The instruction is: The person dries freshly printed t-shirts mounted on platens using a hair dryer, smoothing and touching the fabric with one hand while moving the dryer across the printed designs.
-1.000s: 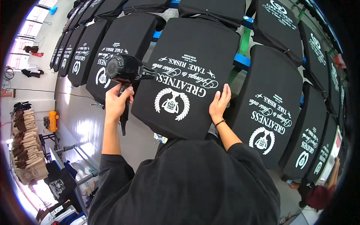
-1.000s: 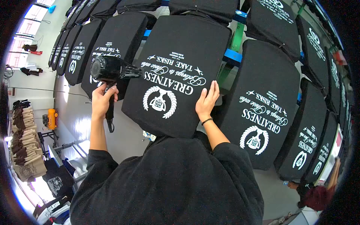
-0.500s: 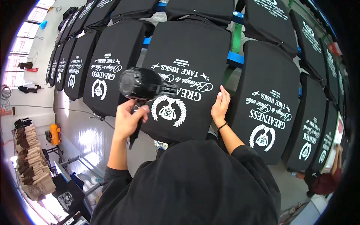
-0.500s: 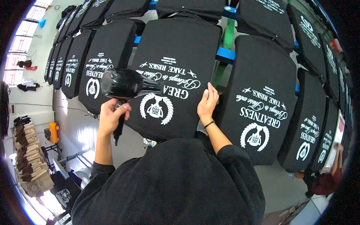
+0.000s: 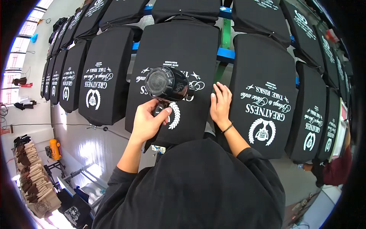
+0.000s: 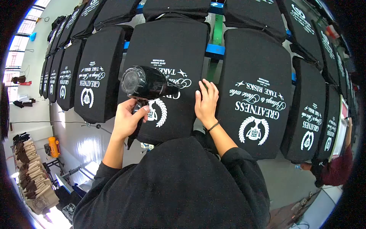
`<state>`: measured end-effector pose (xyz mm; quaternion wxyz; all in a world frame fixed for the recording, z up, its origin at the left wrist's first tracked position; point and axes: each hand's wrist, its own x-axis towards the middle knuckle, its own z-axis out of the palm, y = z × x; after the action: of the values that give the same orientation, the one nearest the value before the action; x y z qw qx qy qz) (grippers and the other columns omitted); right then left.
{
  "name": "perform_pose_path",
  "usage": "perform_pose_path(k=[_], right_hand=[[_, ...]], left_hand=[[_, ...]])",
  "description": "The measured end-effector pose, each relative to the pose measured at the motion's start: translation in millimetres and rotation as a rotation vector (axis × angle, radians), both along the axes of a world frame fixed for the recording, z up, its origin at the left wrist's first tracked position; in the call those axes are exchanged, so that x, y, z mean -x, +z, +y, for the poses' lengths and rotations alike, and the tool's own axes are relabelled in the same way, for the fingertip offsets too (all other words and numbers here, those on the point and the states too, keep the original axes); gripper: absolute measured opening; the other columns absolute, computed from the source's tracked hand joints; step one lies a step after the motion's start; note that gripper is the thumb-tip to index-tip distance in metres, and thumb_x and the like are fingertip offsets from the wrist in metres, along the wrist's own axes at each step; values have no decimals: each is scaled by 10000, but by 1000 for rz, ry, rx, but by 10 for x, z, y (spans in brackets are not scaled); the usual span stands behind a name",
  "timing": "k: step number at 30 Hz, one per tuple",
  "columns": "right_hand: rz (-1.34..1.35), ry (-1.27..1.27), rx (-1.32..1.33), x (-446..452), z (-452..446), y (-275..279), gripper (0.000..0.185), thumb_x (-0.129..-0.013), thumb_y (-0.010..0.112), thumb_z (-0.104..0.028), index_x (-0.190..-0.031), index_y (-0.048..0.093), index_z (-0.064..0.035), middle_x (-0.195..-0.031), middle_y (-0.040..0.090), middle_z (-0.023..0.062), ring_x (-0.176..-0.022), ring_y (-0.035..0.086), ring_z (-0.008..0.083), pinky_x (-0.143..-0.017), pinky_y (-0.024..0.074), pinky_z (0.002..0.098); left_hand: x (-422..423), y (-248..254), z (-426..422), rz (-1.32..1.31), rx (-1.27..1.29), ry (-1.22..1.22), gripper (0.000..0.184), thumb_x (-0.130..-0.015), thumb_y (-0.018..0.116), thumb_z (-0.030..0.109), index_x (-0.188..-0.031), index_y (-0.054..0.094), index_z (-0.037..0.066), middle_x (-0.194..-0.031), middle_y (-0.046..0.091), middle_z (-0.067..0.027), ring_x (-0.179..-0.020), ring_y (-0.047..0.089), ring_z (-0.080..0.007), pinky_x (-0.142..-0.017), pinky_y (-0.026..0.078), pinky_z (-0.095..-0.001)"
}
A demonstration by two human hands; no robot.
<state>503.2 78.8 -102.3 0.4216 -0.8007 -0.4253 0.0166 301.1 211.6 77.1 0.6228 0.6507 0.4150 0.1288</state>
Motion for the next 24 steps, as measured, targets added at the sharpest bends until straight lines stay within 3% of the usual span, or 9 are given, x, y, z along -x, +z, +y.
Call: perform_pose_path(k=[2, 9, 14, 19, 24], right_hand=[[-9, 1, 26, 14, 47, -40, 363, -952, 534, -158, -1288, 566, -27, -1372, 504, 118, -1298, 397, 350, -1095, 306, 447], [-82, 27, 148, 51, 135, -104, 406, -962, 527, -207, -1330, 524, -36, -1416, 458, 111, -1324, 366, 368, -1089, 301, 483], [-84, 55, 180, -6, 120, -126, 430, -955, 536, -194, -1346, 503, -17, -1434, 433, 132, -1335, 350, 381, -1095, 286, 491], [-102, 98, 222, -6, 197, -143, 445, -951, 541, -198, -1353, 494, -15, -1442, 422, 134, -1334, 347, 384, -1095, 290, 492], [-41, 121, 204, 25, 236, -162, 491, -948, 543, -191, -1387, 442, 5, -1449, 401, 165, -1329, 351, 382, -1094, 297, 478]], left_hand=[[-94, 31, 41, 16, 38, -8, 137, -877, 660, 67, -898, 629, -65, -721, 636, -57, -604, 582, -95, -570, 458, -241], [-205, -33, 182, -40, 36, 30, 129, -888, 641, 65, -927, 618, -56, -691, 628, -54, -602, 573, -95, -584, 451, -234], [290, -33, 440, -36, -89, 209, 145, -874, 662, 74, -905, 620, -61, -684, 626, -64, -562, 565, -95, -542, 456, -240], [752, 53, 831, 23, -157, 359, 143, -917, 611, 97, -968, 609, -36, -771, 639, -69, -618, 578, -113, -574, 460, -244], [912, 31, 1073, 56, -218, 443, 166, -915, 631, 145, -883, 623, -17, -754, 637, -47, -614, 577, -97, -576, 458, -238]])
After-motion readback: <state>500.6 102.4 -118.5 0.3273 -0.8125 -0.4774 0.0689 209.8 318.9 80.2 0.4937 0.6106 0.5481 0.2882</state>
